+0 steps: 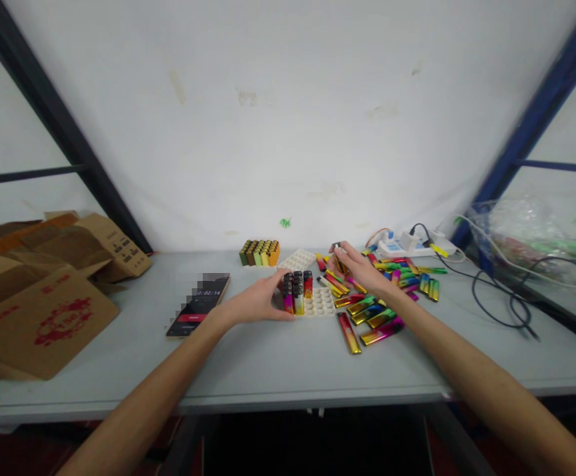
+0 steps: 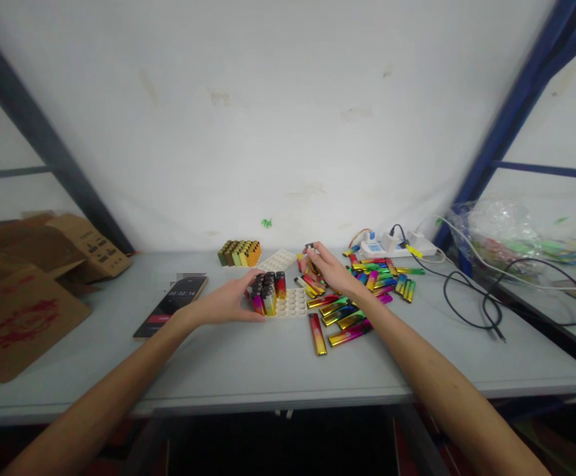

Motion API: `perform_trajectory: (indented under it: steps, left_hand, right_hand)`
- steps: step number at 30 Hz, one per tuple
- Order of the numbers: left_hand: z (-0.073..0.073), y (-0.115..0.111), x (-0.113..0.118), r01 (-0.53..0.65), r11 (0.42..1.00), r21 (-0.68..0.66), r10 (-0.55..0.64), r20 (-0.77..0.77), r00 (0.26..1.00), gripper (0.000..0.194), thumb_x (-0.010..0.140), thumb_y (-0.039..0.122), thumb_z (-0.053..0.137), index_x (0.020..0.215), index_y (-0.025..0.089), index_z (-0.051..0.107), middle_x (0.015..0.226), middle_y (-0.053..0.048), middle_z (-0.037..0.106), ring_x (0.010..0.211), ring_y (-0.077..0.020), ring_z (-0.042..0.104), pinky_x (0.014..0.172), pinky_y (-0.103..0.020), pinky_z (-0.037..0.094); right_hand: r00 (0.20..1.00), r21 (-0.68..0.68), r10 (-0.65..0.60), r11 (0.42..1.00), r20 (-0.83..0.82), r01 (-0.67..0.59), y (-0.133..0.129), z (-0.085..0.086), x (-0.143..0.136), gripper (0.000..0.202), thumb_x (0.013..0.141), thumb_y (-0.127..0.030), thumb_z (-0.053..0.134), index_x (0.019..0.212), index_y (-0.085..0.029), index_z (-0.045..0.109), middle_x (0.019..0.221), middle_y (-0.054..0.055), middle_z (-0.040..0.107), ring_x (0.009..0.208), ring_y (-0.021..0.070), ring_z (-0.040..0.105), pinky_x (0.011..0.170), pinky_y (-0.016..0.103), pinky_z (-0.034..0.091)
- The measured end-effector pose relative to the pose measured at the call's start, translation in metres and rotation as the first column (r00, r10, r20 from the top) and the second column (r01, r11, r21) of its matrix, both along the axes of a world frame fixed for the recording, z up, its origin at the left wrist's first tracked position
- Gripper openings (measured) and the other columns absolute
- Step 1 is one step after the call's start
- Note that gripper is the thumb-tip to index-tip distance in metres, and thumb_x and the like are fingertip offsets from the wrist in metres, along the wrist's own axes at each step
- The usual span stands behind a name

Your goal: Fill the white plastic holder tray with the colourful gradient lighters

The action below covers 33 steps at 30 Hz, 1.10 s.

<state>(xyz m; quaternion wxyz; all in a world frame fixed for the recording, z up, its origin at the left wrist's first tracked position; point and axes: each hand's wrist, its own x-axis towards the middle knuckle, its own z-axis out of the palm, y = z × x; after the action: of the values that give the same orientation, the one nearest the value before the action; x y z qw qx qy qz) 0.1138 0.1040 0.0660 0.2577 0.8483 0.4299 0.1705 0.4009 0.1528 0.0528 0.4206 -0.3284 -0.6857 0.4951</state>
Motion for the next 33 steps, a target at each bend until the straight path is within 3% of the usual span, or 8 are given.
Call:
perform_trajectory:
  steps: [5, 11, 16, 20, 24, 27, 33]
  left_hand:
    - [-0.002, 0.001, 0.0, 0.015, 1.0, -0.014, -0.015, 0.034, 0.999, 0.086, 0.071, 0.053, 0.084, 0.14, 0.021, 0.045, 0.135, -0.012, 0.067, 0.119, -0.0339, 0.065, 0.101, -0.042, 0.051]
    - [-0.002, 0.002, 0.0, 0.027, 1.0, 0.01, -0.027, 0.045, 0.999, 0.087, 0.07, 0.051, 0.086, 0.141, 0.021, 0.046, 0.137, -0.012, 0.065, 0.127, -0.0344, 0.061, 0.106, -0.044, 0.049]
    - [-0.001, 0.001, 0.0, 0.025, 1.0, 0.003, -0.025, 0.032, 0.999, 0.086, 0.071, 0.048, 0.086, 0.141, 0.021, 0.045, 0.14, -0.012, 0.063, 0.126, -0.0327, 0.062, 0.107, -0.042, 0.049]
    - [-0.001, 0.001, 0.0, 0.034, 0.999, 0.005, -0.034, 0.038, 0.999, 0.085, 0.071, 0.048, 0.086, 0.141, 0.021, 0.045, 0.141, -0.012, 0.063, 0.127, -0.0323, 0.062, 0.107, -0.041, 0.049]
    - [0.0, 0.001, 0.0, 0.02, 1.0, 0.002, -0.02, 0.035, 0.999, 0.087, 0.07, 0.049, 0.085, 0.142, 0.021, 0.046, 0.141, -0.013, 0.063, 0.126, -0.034, 0.062, 0.105, -0.043, 0.05]
    - [0.0, 0.001, 0.0, 0.017, 1.0, 0.011, -0.017, 0.035, 0.999, 0.087, 0.07, 0.049, 0.086, 0.141, 0.021, 0.046, 0.141, -0.013, 0.063, 0.124, -0.0339, 0.063, 0.105, -0.043, 0.05]
    - [-0.002, 0.002, -0.001, 0.037, 0.999, -0.003, -0.036, 0.059, 0.998, 0.085, 0.071, 0.049, 0.086, 0.141, 0.022, 0.045, 0.137, -0.011, 0.065, 0.121, -0.0325, 0.064, 0.103, -0.042, 0.051]
  right_hand:
    - [0.966, -0.259, 0.117, 0.95, -0.23, -0.177, -0.011, 0.001, -0.02, 0.049, 0.094, -0.072, 0.042, 0.085, -0.024, 0.045, 0.064, -0.008, 0.025, 0.05, 0.0109, 0.017, 0.044, 0.022, 0.021]
    - [0.932, -0.292, 0.132, 0.926, -0.338, -0.238, -0.018, 0.001, -0.028, 0.044, 0.091, -0.055, 0.04, 0.062, -0.024, 0.028, 0.058, -0.008, 0.016, 0.05, 0.0102, 0.006, 0.042, 0.023, 0.012]
    - [0.938, -0.284, 0.117, 0.935, -0.325, -0.215, -0.018, -0.005, -0.028, 0.032, 0.087, -0.039, 0.036, 0.06, -0.024, 0.03, 0.054, -0.008, 0.017, 0.047, 0.0098, 0.006, 0.042, 0.024, 0.01]
    - [0.944, -0.271, 0.14, 0.936, -0.299, -0.224, -0.018, -0.004, -0.028, 0.03, 0.086, -0.037, 0.035, 0.06, -0.024, 0.029, 0.054, -0.008, 0.017, 0.047, 0.0096, 0.006, 0.042, 0.024, 0.009]
    - [0.937, -0.293, 0.167, 0.92, -0.306, -0.26, -0.02, -0.002, -0.028, 0.037, 0.092, -0.044, 0.037, 0.062, -0.023, 0.031, 0.057, -0.008, 0.018, 0.049, 0.0096, 0.006, 0.043, 0.024, 0.008]
    - [0.925, -0.299, 0.195, 0.907, -0.327, -0.297, -0.022, 0.0, -0.029, 0.044, 0.098, -0.055, 0.04, 0.07, -0.021, 0.045, 0.061, -0.007, 0.022, 0.051, 0.0101, 0.01, 0.045, 0.023, 0.011]
    - [0.927, -0.244, 0.169, 0.935, -0.336, -0.259, -0.024, 0.001, -0.031, 0.048, 0.096, -0.067, 0.05, 0.095, -0.021, 0.064, 0.07, -0.004, 0.04, 0.054, 0.0114, 0.032, 0.051, 0.024, 0.03]
